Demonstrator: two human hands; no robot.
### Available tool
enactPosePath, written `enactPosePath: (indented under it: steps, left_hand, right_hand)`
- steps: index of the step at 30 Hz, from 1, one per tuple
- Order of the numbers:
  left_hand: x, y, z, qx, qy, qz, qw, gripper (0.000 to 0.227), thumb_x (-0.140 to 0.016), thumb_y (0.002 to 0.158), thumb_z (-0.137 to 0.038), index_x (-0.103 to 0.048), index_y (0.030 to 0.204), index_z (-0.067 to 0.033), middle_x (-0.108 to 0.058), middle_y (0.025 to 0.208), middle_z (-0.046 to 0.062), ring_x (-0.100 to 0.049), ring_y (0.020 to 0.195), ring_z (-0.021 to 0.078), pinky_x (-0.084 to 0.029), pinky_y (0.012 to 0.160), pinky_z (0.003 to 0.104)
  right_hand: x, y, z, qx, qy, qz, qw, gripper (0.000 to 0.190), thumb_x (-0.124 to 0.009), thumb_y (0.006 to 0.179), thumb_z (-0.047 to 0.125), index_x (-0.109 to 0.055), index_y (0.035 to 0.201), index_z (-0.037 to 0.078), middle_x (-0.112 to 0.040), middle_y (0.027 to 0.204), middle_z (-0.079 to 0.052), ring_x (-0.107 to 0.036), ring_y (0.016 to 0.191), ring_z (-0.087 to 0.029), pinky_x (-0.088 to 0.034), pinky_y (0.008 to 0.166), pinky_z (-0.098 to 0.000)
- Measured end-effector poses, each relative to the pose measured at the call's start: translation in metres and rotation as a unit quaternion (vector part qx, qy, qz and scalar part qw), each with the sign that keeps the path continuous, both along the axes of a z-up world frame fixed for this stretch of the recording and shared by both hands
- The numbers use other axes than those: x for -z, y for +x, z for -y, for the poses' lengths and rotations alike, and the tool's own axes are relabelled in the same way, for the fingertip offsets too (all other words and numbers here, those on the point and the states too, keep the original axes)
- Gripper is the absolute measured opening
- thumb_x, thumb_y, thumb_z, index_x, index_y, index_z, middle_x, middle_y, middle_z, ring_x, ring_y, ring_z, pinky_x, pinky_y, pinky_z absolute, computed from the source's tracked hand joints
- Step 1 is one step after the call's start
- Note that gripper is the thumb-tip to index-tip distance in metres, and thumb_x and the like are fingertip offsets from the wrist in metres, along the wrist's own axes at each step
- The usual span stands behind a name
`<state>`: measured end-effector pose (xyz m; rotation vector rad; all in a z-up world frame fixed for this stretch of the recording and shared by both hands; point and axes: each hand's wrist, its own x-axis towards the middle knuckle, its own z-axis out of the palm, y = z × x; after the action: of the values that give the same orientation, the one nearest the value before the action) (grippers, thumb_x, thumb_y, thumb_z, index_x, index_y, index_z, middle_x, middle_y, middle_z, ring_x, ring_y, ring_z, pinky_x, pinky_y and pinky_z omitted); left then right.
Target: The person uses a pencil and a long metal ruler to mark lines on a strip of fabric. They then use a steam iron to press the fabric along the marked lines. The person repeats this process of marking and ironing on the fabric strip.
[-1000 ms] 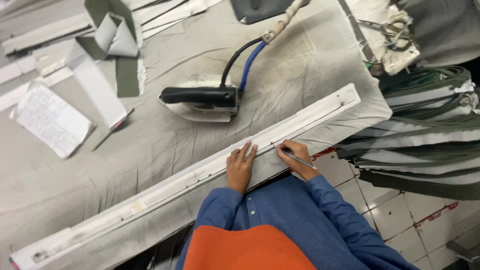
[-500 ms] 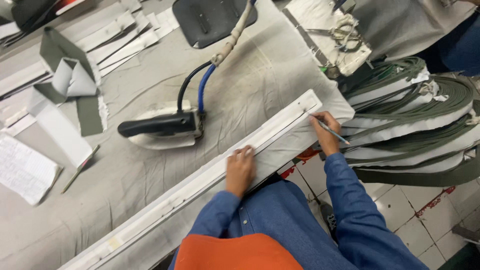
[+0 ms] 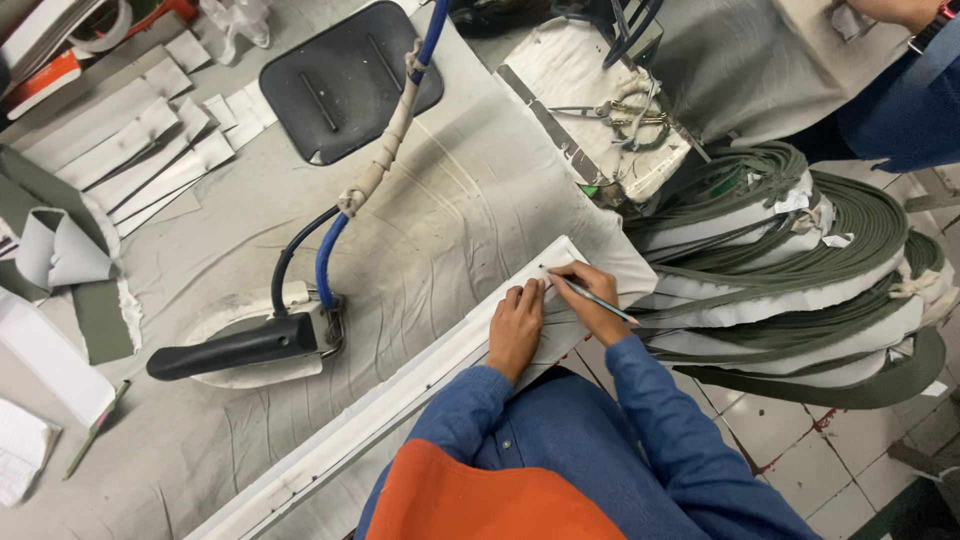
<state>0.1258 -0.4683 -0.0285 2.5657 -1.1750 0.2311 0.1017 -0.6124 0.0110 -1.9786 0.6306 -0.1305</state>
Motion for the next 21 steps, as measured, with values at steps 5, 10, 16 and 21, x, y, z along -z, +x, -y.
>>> enactPosePath:
  steps: [5, 10, 16, 21]
  left_hand:
    - [0.006, 0.005, 0.006, 0.011, -0.009, -0.003, 1.000, 0.028, -0.047, 0.088, -0.007, -0.058, 0.113, -0.0088, -0.053, 0.112, 0.006, -0.052, 0.094, 0.0222, -0.044, 0.063, 0.026]
    - [-0.026, 0.017, 0.025, 0.018, -0.006, 0.002, 1.000, 0.026, -0.049, 0.087, -0.008, -0.058, 0.111, -0.0113, -0.053, 0.119, 0.006, -0.052, 0.092, 0.0221, -0.045, 0.062, 0.028]
    - [-0.039, 0.013, 0.039, -0.001, 0.031, -0.052, 0.998, 0.036, -0.050, 0.086, -0.012, -0.054, 0.122, -0.0150, -0.052, 0.127, 0.001, -0.052, 0.089, 0.0213, -0.047, 0.061, 0.030]
    - [-0.011, 0.001, 0.045, -0.044, -0.003, -0.024, 0.999, 0.029, -0.049, 0.089, -0.009, -0.058, 0.116, -0.0076, -0.052, 0.112, 0.008, -0.050, 0.086, 0.0216, -0.044, 0.061, 0.029]
  right_hand:
    - [-0.007, 0.016, -0.003, -0.042, -0.030, 0.043, 0.998, 0.007, -0.073, 0.077, 0.009, -0.071, 0.083, 0.011, -0.071, 0.078, -0.009, -0.068, 0.079, -0.023, -0.053, 0.072, -0.0311]
    - [0.002, 0.004, 0.029, 0.034, 0.022, 0.033, 0.999, 0.007, -0.068, 0.083, 0.009, -0.069, 0.088, 0.005, -0.070, 0.083, -0.013, -0.065, 0.085, -0.020, -0.051, 0.076, -0.0339]
    - [-0.005, 0.006, 0.052, -0.023, -0.001, -0.018, 1.000, 0.009, -0.071, 0.079, 0.010, -0.068, 0.082, 0.003, -0.068, 0.080, -0.017, -0.066, 0.084, -0.028, -0.051, 0.072, -0.0347]
    - [-0.037, 0.019, 0.055, -0.067, -0.033, -0.046, 0.996, 0.008, -0.067, 0.082, 0.012, -0.068, 0.079, 0.004, -0.069, 0.077, -0.015, -0.067, 0.081, -0.028, -0.052, 0.072, -0.0346]
